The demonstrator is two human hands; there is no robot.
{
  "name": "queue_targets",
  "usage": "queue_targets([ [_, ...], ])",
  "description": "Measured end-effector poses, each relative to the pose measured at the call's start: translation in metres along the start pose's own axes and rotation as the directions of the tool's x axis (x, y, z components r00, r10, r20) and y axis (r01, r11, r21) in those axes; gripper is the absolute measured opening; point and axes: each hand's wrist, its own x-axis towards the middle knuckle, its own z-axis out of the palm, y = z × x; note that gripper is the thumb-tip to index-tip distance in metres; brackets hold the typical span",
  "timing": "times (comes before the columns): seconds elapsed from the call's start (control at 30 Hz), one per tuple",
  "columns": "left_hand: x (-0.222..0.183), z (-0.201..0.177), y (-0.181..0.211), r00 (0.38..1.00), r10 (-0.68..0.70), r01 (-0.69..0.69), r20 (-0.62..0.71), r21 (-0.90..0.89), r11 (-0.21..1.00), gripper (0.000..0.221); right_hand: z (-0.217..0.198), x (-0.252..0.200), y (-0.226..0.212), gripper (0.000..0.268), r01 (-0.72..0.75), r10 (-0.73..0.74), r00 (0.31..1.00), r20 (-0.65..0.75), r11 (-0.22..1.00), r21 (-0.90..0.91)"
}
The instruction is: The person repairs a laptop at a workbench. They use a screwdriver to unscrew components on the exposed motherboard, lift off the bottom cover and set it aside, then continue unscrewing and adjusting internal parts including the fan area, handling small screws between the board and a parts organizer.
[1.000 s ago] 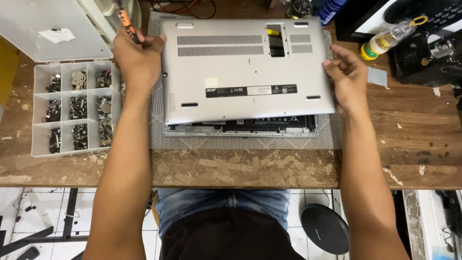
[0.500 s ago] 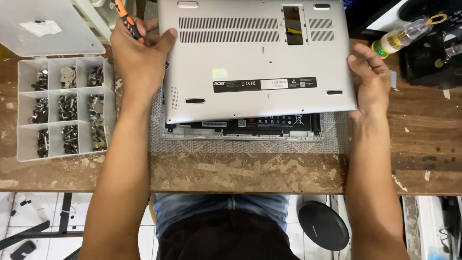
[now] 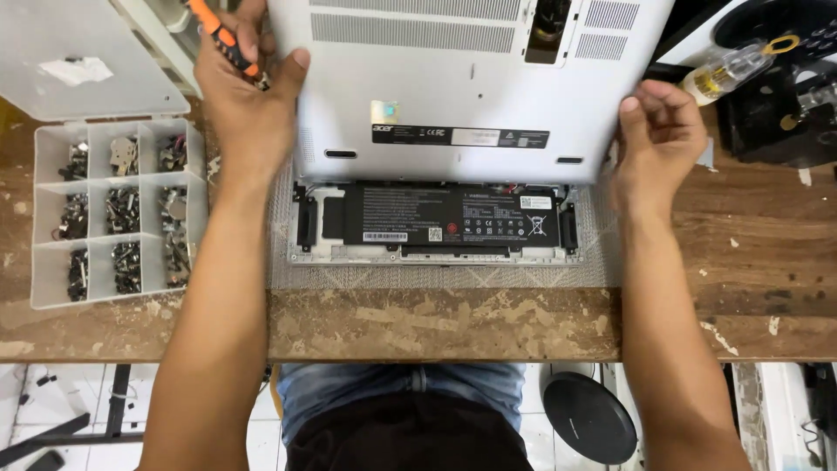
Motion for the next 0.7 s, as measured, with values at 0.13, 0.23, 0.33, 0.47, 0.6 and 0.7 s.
queue_targets([
  [0.13, 0.003, 0.003, 0.003, 0.994, 0.11, -0.11, -0.023, -0.006, 0.994, 0.055, 0.001, -0.001, 0.003, 0.031, 0.101, -0.101, 0.994, 0.028, 0.995, -0.003],
  [0.23, 0.0, 0.009, 0.012, 0.985, 0.166, -0.167, -0.047, -0.02, 0.986, 0.046, -0.003, -0.004, 0.007, 0.051, 0.129, -0.127, 0.991, 0.039, 0.991, -0.042],
  [0.33, -0.002, 0.014, 0.021, 0.978, 0.2, -0.197, -0.055, 0.043, 0.979, 0.046, -0.003, -0.004, 0.008, 0.042, 0.155, -0.153, 0.987, 0.058, 0.987, -0.031],
  [0.47, -0.004, 0.016, 0.022, 0.981, 0.18, -0.176, -0.075, 0.062, 0.982, 0.045, 0.001, -0.004, 0.002, 0.039, 0.14, -0.136, 0.988, 0.066, 0.989, -0.051],
  [0.6, -0.004, 0.016, 0.021, 0.978, 0.193, -0.19, -0.08, 0.04, 0.981, 0.045, 0.003, -0.006, -0.003, 0.037, 0.153, -0.149, 0.987, 0.067, 0.986, -0.071],
  [0.7, -0.005, 0.015, 0.019, 0.981, 0.176, -0.175, -0.084, 0.026, 0.984, 0.045, 0.004, -0.006, -0.005, 0.037, 0.173, -0.168, 0.983, 0.072, 0.983, -0.066],
])
